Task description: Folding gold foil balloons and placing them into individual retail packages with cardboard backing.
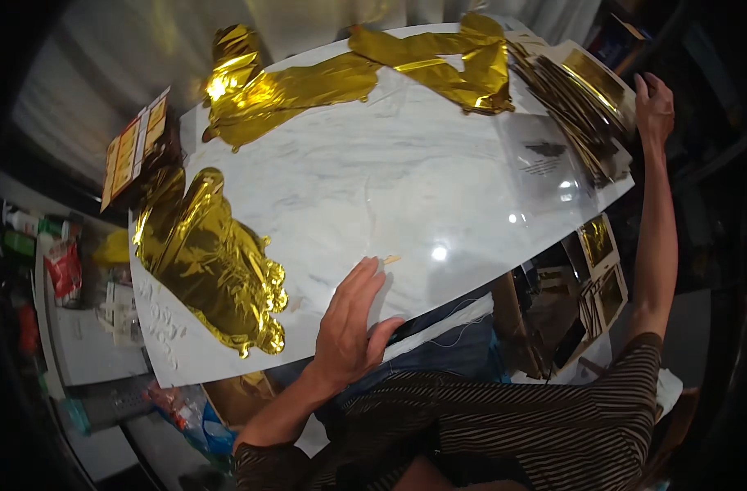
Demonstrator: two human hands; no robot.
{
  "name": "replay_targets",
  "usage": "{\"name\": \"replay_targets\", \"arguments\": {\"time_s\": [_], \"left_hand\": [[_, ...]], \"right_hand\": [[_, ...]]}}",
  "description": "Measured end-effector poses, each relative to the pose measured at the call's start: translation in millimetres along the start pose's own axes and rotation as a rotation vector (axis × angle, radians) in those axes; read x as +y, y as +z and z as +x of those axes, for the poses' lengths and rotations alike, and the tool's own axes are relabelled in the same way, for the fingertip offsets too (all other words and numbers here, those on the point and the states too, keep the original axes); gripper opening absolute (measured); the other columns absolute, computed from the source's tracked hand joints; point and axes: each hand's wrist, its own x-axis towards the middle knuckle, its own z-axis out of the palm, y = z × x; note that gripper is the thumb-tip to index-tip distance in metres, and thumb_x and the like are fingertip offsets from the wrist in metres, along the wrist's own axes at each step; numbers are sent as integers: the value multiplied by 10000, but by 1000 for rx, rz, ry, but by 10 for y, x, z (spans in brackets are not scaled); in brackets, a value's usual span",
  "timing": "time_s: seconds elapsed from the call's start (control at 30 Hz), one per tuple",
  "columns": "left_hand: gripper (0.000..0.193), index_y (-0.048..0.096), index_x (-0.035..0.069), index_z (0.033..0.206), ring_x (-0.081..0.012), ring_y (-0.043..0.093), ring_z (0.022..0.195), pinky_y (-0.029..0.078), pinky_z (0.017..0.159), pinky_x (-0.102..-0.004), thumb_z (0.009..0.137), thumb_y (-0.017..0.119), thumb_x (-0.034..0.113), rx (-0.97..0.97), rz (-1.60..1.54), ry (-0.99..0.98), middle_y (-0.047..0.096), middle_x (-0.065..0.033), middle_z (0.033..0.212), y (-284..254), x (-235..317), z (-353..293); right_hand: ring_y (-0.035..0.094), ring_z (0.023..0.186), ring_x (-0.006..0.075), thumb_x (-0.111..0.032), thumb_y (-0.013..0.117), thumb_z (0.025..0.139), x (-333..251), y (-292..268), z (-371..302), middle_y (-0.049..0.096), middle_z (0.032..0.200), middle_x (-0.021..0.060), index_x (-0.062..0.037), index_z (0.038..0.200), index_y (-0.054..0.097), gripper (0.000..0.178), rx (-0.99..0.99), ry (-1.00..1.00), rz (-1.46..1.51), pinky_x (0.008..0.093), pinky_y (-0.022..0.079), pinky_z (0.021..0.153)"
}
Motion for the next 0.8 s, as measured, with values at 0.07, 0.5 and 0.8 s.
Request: {"name": "replay_targets", "arguments": {"time_s": [0.07,0.5,0.8], "left_hand": [[645,517,-59,1406,-459,554,1336,479,1102,-476,850,812,82,2,-25,14,549,-289,1447,-6,-9,-11],[565,577,-83,1333,-450,600,1287,502,1081,-463,820,799,-1,-26,-8,20,601,-288,1383,-722,10,146],[523,562,-24,1367,-423,629,1191,516,1028,-441,887,753,58,-164,83,219,627,-253,1324,-680,-421,1260]], "right_hand": [[733,1017,273,-257,687,991,-899,-121,-342,744,1129,169,-52,1208,738,303,-61,-175,492,350,566,897],[720,806,398,-111,624,880,-2604,1127,-1446,702,832,217,6,851,672,130,-557,-773,85,489,578,710],[745,767,382,-59,707,780,-2548,1381,-1132,746,827,211,15,850,758,113,-674,-513,311,447,580,687]]}}
